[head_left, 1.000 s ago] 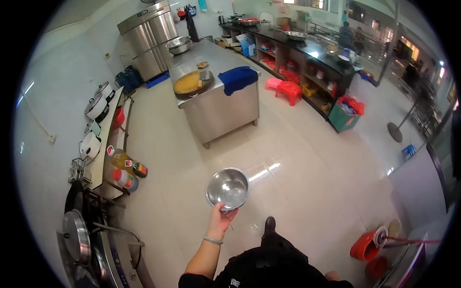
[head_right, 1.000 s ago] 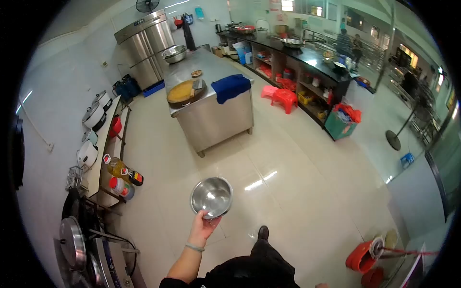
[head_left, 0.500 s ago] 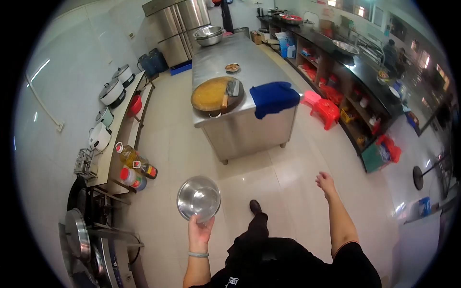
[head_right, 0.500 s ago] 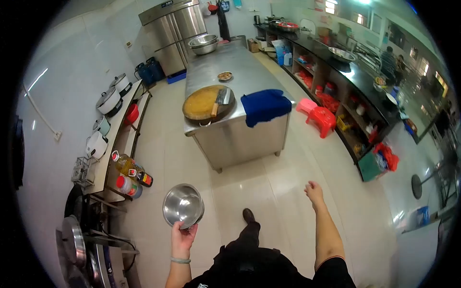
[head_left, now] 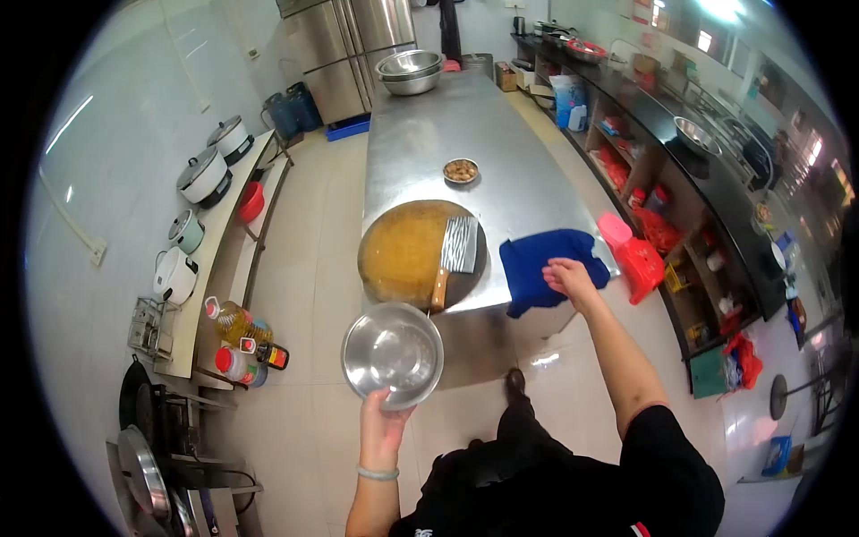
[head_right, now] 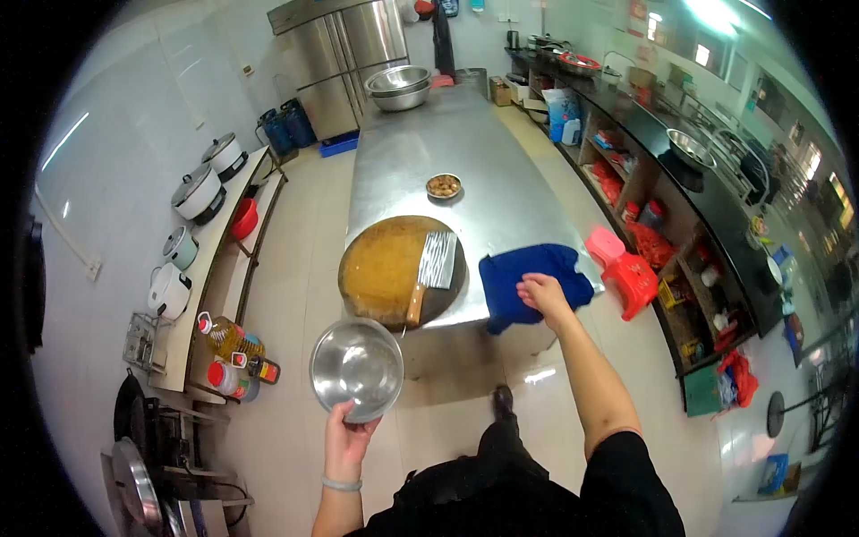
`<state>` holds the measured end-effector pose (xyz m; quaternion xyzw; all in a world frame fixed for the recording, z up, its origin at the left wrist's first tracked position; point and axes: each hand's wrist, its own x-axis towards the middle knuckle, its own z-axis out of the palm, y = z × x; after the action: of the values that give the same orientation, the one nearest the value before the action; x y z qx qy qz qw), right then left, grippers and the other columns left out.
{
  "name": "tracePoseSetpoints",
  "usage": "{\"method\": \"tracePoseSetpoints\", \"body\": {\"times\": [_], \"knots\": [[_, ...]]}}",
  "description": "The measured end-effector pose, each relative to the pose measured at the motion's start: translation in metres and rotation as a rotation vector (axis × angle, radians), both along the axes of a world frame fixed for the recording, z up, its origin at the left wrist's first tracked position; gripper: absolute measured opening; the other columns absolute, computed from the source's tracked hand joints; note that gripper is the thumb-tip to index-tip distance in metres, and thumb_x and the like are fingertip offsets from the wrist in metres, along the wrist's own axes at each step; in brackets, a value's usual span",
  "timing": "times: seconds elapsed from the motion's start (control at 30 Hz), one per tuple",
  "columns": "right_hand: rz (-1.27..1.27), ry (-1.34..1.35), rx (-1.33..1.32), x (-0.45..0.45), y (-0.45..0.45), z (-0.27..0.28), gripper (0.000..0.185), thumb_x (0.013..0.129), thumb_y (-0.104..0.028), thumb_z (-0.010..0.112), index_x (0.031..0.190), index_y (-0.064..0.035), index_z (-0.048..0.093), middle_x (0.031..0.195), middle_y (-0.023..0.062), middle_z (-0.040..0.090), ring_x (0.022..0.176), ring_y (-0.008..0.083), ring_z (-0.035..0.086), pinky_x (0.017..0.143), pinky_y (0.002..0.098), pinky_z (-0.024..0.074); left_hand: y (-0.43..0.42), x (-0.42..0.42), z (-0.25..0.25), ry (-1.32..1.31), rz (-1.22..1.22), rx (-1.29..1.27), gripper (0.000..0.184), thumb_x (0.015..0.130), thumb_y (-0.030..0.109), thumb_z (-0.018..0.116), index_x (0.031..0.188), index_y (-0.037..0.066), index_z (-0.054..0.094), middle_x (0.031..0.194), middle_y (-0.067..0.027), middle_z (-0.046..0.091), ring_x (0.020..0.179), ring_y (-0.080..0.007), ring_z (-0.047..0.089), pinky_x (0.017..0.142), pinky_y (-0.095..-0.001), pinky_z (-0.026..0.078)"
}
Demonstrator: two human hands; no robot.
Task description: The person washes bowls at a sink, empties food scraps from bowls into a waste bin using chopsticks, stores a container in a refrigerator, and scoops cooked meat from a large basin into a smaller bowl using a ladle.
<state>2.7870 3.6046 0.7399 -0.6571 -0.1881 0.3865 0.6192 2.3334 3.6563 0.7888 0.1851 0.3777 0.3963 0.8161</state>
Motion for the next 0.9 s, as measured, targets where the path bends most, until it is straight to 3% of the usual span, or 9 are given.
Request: {"method": "tracePoseSetpoints", "body": {"times": [0.27,0.43,0.5,0.57,0.7,0.73,0.77,0.83,0.9], "knots": [[0.053,0.197,-0.050,0.148,0.326,-0.064,0.035,0.093,-0.016,0.050,0.121,0.0045,0.049,0.109,0.0181,0.063,0.093,0.0259,0.065,0.077,0.0348,0.0562,0.064,0.093,-0.015,0.114,0.342,-0.012,0.049,0.085,0.013,0.054,0.130,0.001,0.040,0.128,-0.0157,0.049,0.115,-0.0312,0.053,0.096,-0.0488,0.047],[-0.002,0.318,-0.218,0.196,0.455,-0.110,0.033,0.092,-0.016,0.049,0.114,0.0078,0.049,0.105,0.0210,0.061,0.085,0.0272,0.066,0.068,0.0378,0.0591,0.097,0.148,-0.006,0.290,0.513,-0.078,0.047,0.083,0.013,0.054,0.126,-0.003,0.044,0.125,-0.0151,0.051,0.114,-0.0310,0.054,0.093,-0.0483,0.048],[0.002,0.296,-0.267,0.205,0.485,-0.120,0.031,0.093,-0.015,0.048,0.115,0.0069,0.047,0.099,0.0203,0.061,0.079,0.0269,0.067,0.060,0.0367,0.0596,0.099,0.161,-0.012,0.532,0.379,0.145,0.040,0.097,0.014,0.044,0.133,-0.004,0.043,0.130,-0.0150,0.051,0.123,-0.0262,0.047,0.105,-0.0371,0.038],[-0.028,0.141,-0.297,0.208,0.498,-0.122,0.031,0.093,-0.012,0.047,0.117,0.0057,0.042,0.095,0.0197,0.061,0.071,0.0260,0.067,0.055,0.0354,0.0594,0.125,0.171,0.003,0.511,0.442,-0.106,0.044,0.095,0.015,0.047,0.135,-0.004,0.041,0.133,-0.0158,0.049,0.123,-0.0265,0.046,0.105,-0.0355,0.036],[-0.070,0.117,-0.332,0.211,0.503,-0.109,0.031,0.088,-0.005,0.050,0.116,0.0043,0.039,0.091,0.0191,0.061,0.063,0.0242,0.067,0.049,0.0334,0.0589,0.142,0.159,0.030,1.481,0.241,0.336,0.055,0.089,0.013,0.055,0.137,-0.007,0.037,0.134,-0.0245,0.046,0.125,-0.0333,0.045,0.104,-0.0392,0.036],[-0.069,0.116,-0.339,0.213,0.503,-0.112,0.031,0.088,-0.005,0.050,0.116,0.0043,0.039,0.091,0.0191,0.061,0.063,0.0242,0.067,0.049,0.0334,0.0589,0.134,0.139,0.042,2.315,-0.154,0.466,0.050,0.090,0.011,0.052,0.135,-0.007,0.039,0.128,-0.0292,0.049,0.120,-0.0391,0.048,0.103,-0.0422,0.038],[-0.064,0.075,-0.356,0.213,0.504,-0.113,0.032,0.087,-0.004,0.051,0.116,0.0044,0.039,0.091,0.0192,0.061,0.062,0.0239,0.066,0.048,0.0330,0.0585,0.170,0.203,0.120,2.461,-0.337,0.115,0.048,0.089,0.008,0.052,0.134,-0.007,0.041,0.125,-0.0286,0.051,0.114,-0.0433,0.050,0.099,-0.0461,0.040],[-0.057,0.028,-0.367,0.216,0.507,-0.111,0.033,0.086,-0.003,0.052,0.115,0.0045,0.040,0.091,0.0193,0.061,0.061,0.0236,0.066,0.046,0.0326,0.0581,0.141,0.136,0.085,2.862,-0.074,0.333,0.042,0.092,0.008,0.049,0.130,-0.008,0.043,0.128,-0.0244,0.048,0.106,-0.0418,0.052,0.093,-0.0457,0.045],[-0.016,-0.028,-0.352,0.218,0.499,-0.109,0.033,0.084,-0.003,0.053,0.114,0.0052,0.042,0.088,0.0177,0.062,0.060,0.0220,0.066,0.046,0.0319,0.0580,0.134,0.106,0.076,2.957,0.163,0.124,0.045,0.094,0.018,0.050,0.130,-0.008,0.043,0.128,-0.0229,0.049,0.107,-0.0367,0.054,0.093,-0.0431,0.045]]}}
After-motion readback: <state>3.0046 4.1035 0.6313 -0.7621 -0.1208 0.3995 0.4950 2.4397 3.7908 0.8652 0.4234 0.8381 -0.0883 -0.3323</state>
